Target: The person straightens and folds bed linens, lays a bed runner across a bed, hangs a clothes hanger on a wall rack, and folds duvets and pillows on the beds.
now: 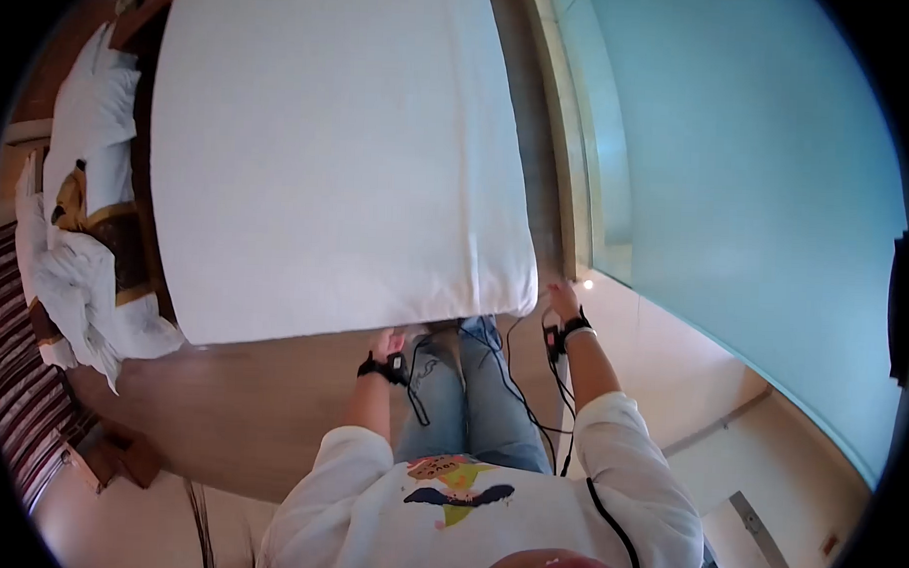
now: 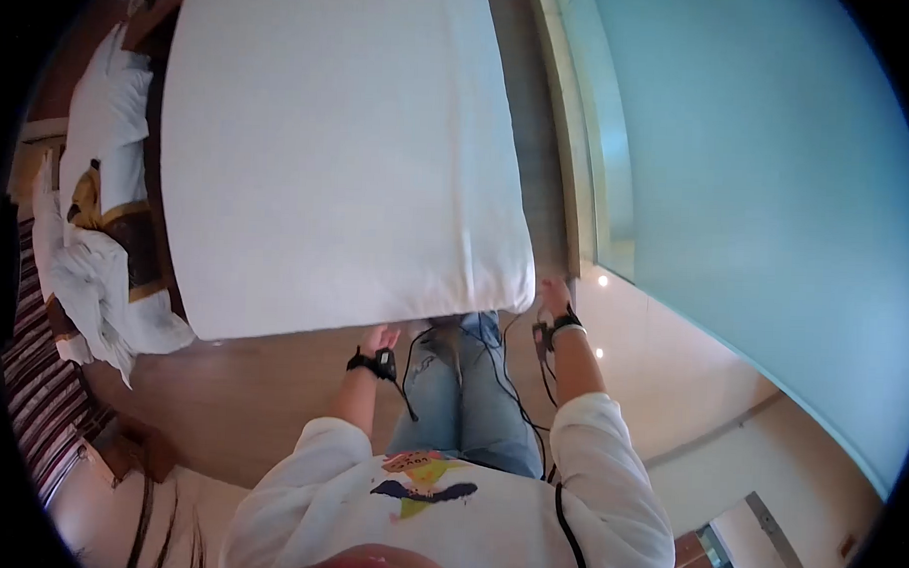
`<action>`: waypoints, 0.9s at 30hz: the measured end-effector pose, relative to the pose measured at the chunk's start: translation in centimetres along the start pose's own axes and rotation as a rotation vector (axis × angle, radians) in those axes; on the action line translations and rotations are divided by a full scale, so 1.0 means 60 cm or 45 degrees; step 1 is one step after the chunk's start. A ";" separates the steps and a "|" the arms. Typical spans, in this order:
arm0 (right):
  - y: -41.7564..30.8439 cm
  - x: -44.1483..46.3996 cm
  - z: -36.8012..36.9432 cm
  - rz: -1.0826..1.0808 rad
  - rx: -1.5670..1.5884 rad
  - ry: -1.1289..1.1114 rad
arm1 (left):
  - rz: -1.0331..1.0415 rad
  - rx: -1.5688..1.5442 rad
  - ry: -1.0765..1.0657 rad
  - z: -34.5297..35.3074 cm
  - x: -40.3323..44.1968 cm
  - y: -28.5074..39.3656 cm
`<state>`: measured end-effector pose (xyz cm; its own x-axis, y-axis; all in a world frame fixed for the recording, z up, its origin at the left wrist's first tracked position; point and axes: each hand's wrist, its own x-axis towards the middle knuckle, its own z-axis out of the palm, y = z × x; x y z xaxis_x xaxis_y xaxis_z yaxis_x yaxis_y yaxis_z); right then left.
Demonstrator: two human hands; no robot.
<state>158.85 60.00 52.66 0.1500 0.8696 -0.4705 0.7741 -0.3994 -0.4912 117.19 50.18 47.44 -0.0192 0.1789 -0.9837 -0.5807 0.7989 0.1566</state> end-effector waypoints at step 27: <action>0.110 0.012 0.087 0.163 -0.232 -0.141 | 0.269 0.264 0.160 0.127 0.004 -0.121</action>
<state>160.88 56.48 45.26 0.1932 0.7741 -0.6029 0.8528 -0.4363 -0.2870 127.57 48.80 46.72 -0.2292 0.2914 -0.9288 -0.3749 0.8541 0.3604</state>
